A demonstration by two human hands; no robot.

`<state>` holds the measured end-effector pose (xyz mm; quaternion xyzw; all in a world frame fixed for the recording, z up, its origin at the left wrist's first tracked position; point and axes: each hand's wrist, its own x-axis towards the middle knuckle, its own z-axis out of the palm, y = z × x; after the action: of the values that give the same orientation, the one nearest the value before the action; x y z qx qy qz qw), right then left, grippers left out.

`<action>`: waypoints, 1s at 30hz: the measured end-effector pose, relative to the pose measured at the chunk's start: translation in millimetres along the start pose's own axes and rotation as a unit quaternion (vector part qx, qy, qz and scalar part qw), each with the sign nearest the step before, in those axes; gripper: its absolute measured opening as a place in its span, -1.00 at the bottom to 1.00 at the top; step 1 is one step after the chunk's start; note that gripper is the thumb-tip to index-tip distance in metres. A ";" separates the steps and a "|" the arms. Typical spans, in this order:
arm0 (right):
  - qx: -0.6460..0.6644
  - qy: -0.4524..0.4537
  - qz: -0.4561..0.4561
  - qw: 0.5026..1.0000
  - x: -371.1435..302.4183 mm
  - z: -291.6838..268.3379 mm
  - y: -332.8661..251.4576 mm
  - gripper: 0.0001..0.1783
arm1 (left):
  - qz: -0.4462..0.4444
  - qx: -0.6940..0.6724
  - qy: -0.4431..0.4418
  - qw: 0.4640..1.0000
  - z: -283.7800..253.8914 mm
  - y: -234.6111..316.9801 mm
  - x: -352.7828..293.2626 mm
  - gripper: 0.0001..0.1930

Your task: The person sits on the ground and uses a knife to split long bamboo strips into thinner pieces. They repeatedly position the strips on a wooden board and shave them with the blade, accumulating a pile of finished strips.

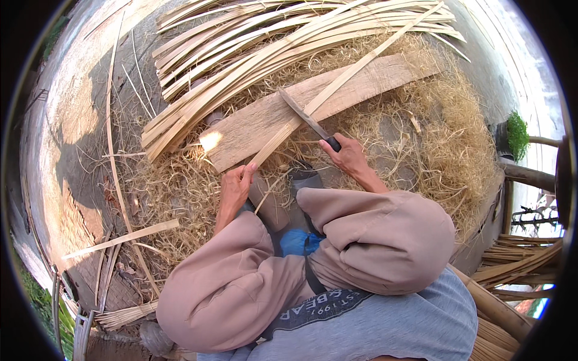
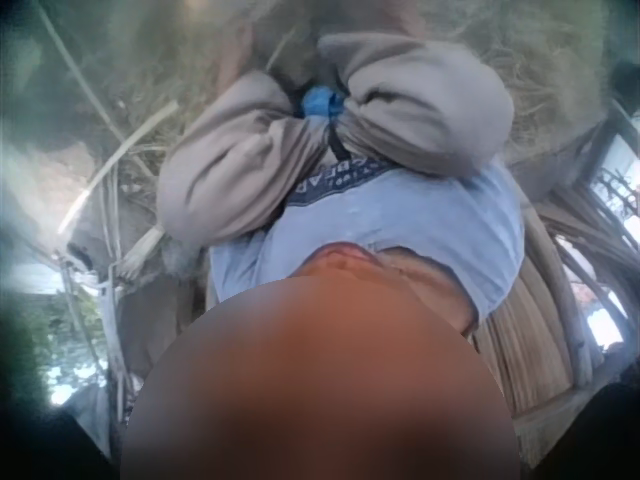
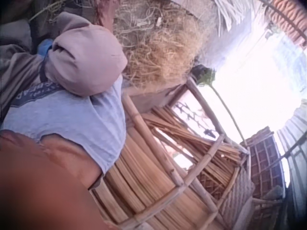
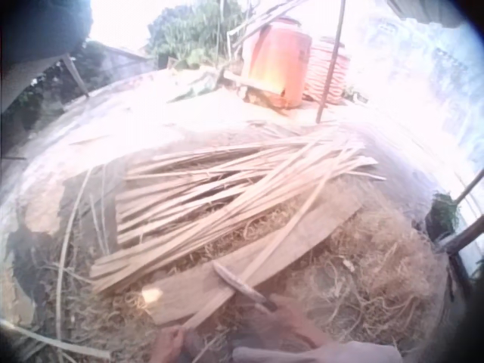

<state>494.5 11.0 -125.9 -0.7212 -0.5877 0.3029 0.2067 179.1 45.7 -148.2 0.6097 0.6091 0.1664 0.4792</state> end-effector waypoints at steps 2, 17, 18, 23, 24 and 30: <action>-0.033 -0.013 -0.045 0.998 -8.5 -0.3 7.5 -0.50 | -0.005 0.008 -0.012 1.000 -4.0 -0.4 1.0 -0.39; -0.060 0.099 0.043 0.992 40.2 -76.6 83.4 -0.35 | -0.107 -0.145 -0.080 0.980 -29.5 -30.1 -30.5 -0.43; -0.066 0.134 0.085 0.985 53.2 -95.0 98.6 -0.35 | -0.105 -0.134 -0.082 0.982 -28.6 -26.5 -31.0 -0.43; -0.076 0.038 -0.014 0.996 42.5 -71.0 58.7 -0.36 | -0.118 -0.111 -0.076 0.984 -30.4 -33.4 -40.8 -0.44; -0.099 0.013 -0.077 0.992 32.0 -56.0 51.3 -0.36 | -0.121 -0.117 -0.077 0.983 -35.1 -30.9 -43.2 -0.44; -0.084 0.136 0.086 0.983 66.9 -109.2 113.5 -0.36 | -0.164 -0.122 -0.124 0.971 -86.9 -59.8 -78.6 -0.48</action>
<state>659.2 56.9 -133.3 -0.8186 -0.5130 0.1680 0.1964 60.0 -4.0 -123.1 0.4544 0.6117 0.0822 0.6424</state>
